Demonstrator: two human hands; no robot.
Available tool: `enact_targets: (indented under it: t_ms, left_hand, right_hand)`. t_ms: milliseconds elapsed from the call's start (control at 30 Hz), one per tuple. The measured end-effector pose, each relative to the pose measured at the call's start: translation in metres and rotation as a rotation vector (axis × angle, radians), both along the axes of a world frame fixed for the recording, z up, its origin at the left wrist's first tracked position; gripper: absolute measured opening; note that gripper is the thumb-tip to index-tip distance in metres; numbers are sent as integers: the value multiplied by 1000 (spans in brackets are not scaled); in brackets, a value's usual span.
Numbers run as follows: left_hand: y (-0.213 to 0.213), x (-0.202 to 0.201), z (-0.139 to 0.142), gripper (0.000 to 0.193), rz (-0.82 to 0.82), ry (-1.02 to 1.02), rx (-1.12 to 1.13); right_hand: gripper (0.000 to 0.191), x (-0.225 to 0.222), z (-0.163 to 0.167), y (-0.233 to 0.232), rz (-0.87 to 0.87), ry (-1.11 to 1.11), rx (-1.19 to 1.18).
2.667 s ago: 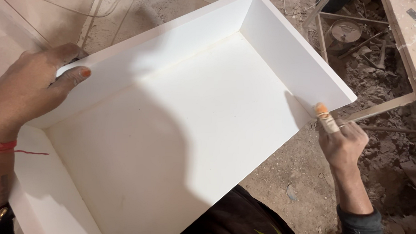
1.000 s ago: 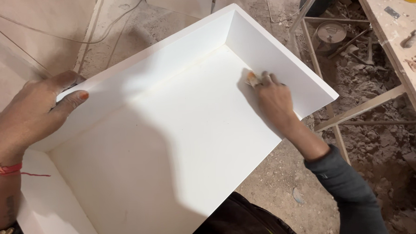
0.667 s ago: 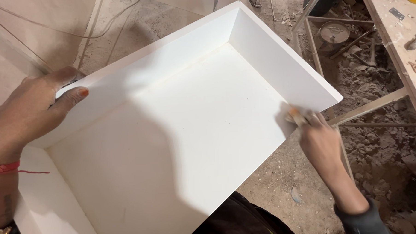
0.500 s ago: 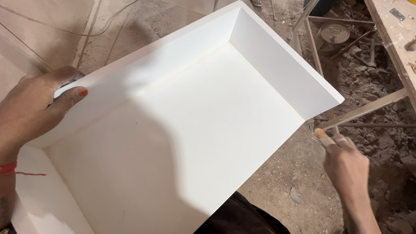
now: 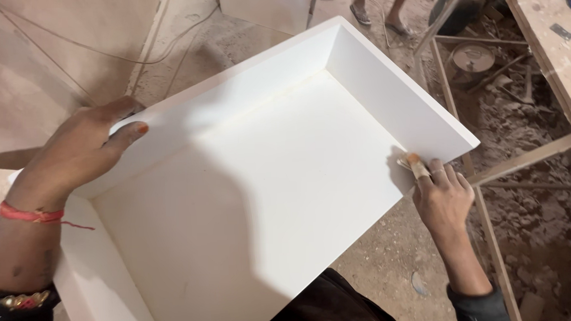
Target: The person holds a white rectangular tray-like box on a work surface and sands its inner surfaces and edges by hand using a sanding block, working around the corners and along the sides throughout the episode.
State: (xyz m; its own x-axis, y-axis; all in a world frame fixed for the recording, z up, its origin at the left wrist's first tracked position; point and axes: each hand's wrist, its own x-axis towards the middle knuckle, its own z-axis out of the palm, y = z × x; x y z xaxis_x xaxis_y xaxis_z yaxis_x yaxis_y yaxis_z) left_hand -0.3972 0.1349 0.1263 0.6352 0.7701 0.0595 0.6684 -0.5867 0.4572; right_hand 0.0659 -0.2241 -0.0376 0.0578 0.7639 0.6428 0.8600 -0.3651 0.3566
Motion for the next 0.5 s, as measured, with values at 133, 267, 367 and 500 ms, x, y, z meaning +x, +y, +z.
enact_targets:
  t_ms: [133,267,367,500]
  left_hand:
    - [-3,3,4,35,13,1,-10]
    - [-5,3,7,34,71,72,-37]
    - [-5,3,5,33,37,39,-33]
    - [-1,2,2,31,17,-3,-37]
  right_hand:
    - [16,12,11,-30,-77,85,-52]
    - [18,6,31,-61,-178,118,-104]
    - [18,-1,33,-43,-164,119,-34]
    - [15,-3,22,-10,-39,23,-23]
